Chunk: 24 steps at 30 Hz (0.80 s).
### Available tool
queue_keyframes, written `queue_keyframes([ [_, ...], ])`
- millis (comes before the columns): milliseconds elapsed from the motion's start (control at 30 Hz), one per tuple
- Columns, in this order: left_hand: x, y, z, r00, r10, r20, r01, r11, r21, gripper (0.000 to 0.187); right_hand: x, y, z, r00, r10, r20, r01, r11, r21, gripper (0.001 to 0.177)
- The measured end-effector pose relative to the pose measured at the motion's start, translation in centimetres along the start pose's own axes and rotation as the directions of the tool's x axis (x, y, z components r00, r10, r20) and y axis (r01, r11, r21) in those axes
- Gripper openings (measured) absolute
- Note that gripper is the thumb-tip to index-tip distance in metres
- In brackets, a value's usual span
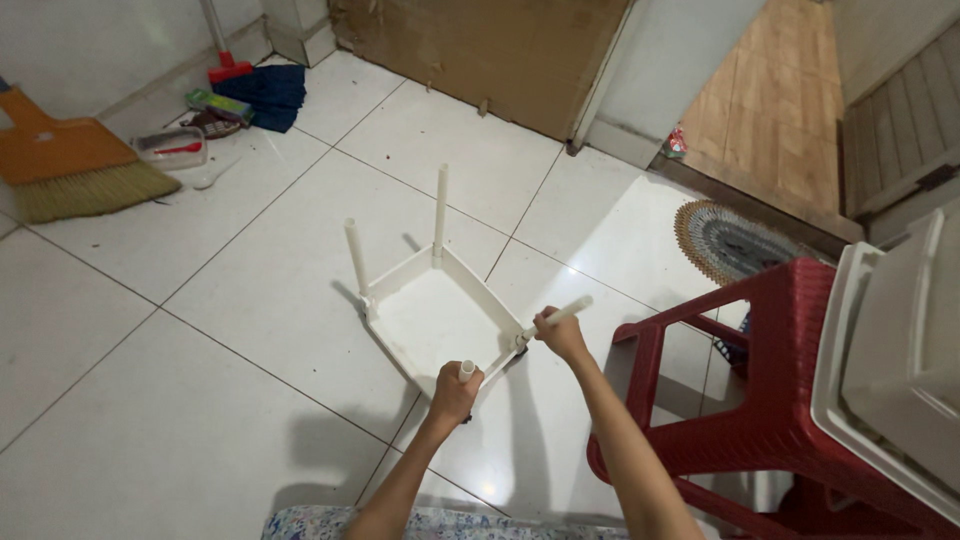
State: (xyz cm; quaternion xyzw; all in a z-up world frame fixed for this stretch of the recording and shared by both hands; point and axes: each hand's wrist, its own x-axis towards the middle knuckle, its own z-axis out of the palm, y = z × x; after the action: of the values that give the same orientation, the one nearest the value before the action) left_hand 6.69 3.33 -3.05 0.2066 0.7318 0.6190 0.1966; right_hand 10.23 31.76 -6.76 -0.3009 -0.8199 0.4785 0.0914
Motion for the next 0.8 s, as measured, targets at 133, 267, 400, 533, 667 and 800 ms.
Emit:
queue_keyframes([
  [133, 0.2, -0.2, -0.1, 0.999, 0.045, 0.009, -0.046, 0.998, 0.036, 0.033, 0.9, -1.9, -0.3, 0.996, -0.015, 0.093, 0.022, 0.997, -0.075, 0.023],
  [267, 0.3, -0.6, -0.1, 0.994, 0.108, -0.012, -0.107, 0.994, 0.032, 0.034, 1.6, -3.1, -0.3, 0.958, -0.17, 0.232, 0.229, 0.938, -0.259, 0.021],
  [400, 0.2, -0.5, 0.0, 0.999, 0.05, -0.015, -0.05, 0.999, 0.002, 0.034, 1.9, -3.1, -0.6, 0.929, -0.167, 0.331, 0.276, 0.907, -0.318, 0.019],
  [533, 0.0, -0.1, -0.1, 1.0, 0.019, 0.004, -0.018, 1.0, -0.016, 0.033, 1.8, -1.6, -0.5, 0.964, -0.074, 0.257, 0.115, 0.983, -0.147, 0.022],
  [667, -0.3, -0.1, 0.8, 0.999, -0.051, 0.019, 0.052, 0.998, -0.032, 0.034, 1.0, 0.2, 0.3, 0.989, -0.072, 0.126, 0.076, 0.997, -0.026, 0.03],
  [800, -0.1, -0.5, 0.7, 0.997, 0.067, -0.033, -0.067, 0.998, -0.009, 0.036, -0.1, -1.0, 1.5, 0.998, -0.056, 0.039, 0.06, 0.992, -0.109, 0.036],
])
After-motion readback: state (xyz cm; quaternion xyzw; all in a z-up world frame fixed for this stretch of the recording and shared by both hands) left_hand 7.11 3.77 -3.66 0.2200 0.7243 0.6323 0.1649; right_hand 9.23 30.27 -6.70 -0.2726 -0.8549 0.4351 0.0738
